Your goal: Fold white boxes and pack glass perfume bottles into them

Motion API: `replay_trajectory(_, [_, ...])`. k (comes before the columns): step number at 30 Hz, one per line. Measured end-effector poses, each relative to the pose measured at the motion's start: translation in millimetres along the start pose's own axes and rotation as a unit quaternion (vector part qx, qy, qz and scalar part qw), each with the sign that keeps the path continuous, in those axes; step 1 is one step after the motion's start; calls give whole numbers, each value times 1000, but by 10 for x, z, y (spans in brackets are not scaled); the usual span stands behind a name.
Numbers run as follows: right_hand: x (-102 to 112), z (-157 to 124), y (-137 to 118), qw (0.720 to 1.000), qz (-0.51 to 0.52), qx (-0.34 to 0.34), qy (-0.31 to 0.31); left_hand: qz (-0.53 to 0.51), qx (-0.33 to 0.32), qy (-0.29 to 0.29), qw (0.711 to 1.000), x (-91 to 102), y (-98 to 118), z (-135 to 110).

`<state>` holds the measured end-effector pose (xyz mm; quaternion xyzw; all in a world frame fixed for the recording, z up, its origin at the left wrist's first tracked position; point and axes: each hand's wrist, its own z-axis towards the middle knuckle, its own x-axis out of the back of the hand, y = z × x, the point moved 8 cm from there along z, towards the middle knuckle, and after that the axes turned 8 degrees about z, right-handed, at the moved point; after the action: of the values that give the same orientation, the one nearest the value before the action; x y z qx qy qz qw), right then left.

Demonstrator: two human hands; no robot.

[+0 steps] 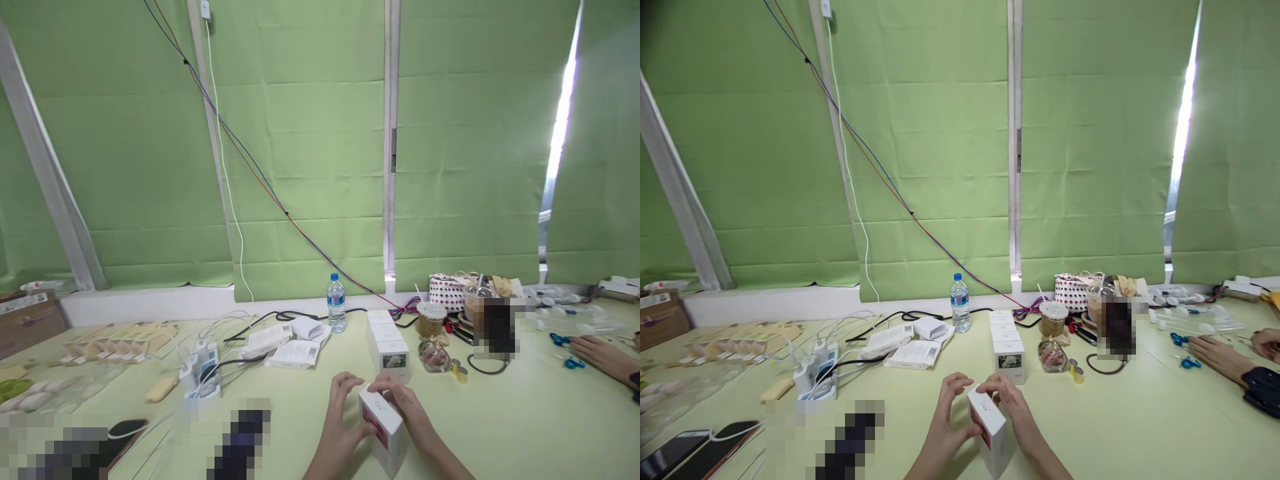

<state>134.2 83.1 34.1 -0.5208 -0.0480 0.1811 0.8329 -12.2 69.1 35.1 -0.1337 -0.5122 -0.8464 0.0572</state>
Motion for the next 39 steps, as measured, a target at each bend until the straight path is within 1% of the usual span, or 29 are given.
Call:
replay_trajectory(1, [-18,-3,13,1000,5,3,-15,-8,9,-10,1000,-21,-11,3])
replay_trajectory(3, [-41,-14,34,999,19,8,-29,-38,25,-61,997,-108,-22,-5])
replay_trajectory(4, [-36,-20,49,999,29,5,-24,-46,33,-79,995,-139,-29,-15])
replay_trajectory(5, [-21,-26,67,999,40,-3,-13,-44,38,-85,995,-151,-37,-24])
replay_trajectory(7, [36,-34,73,999,42,-9,22,-15,28,-66,997,-122,-39,-29])
replay_trajectory(10, [106,-25,-18,998,-16,32,59,34,0,-24,999,-51,-40,-16])
replay_trajectory(12, [115,-7,-64,994,-67,56,65,52,-4,-6,999,-15,-64,-1])
replay_trajectory(15, [122,14,-26,990,-109,50,69,75,-4,6,997,11,-102,14])
replay_trajectory(19, [152,3,33,989,-113,58,77,90,-18,16,996,11,-103,5])
replay_trajectory(23, [150,-25,117,988,-123,54,79,84,-12,14,996,6,-109,-15])
replay_trajectory(25, [133,-57,188,988,-128,39,74,73,3,0,997,-7,-148,-29])
replay_trajectory(28, [117,-132,306,990,-127,-4,57,49,30,-44,997,-62,-246,-69])
replay_trajectory(32, [183,-228,392,983,-166,-76,25,45,28,-99,994,-172,-328,-124])
replay_trajectory(34, [274,-252,367,978,-188,-82,32,53,24,-122,991,-252,-344,-130])
replay_trajectory(39, [544,-281,293,971,-218,-62,81,100,21,-162,982,-530,-368,-55])
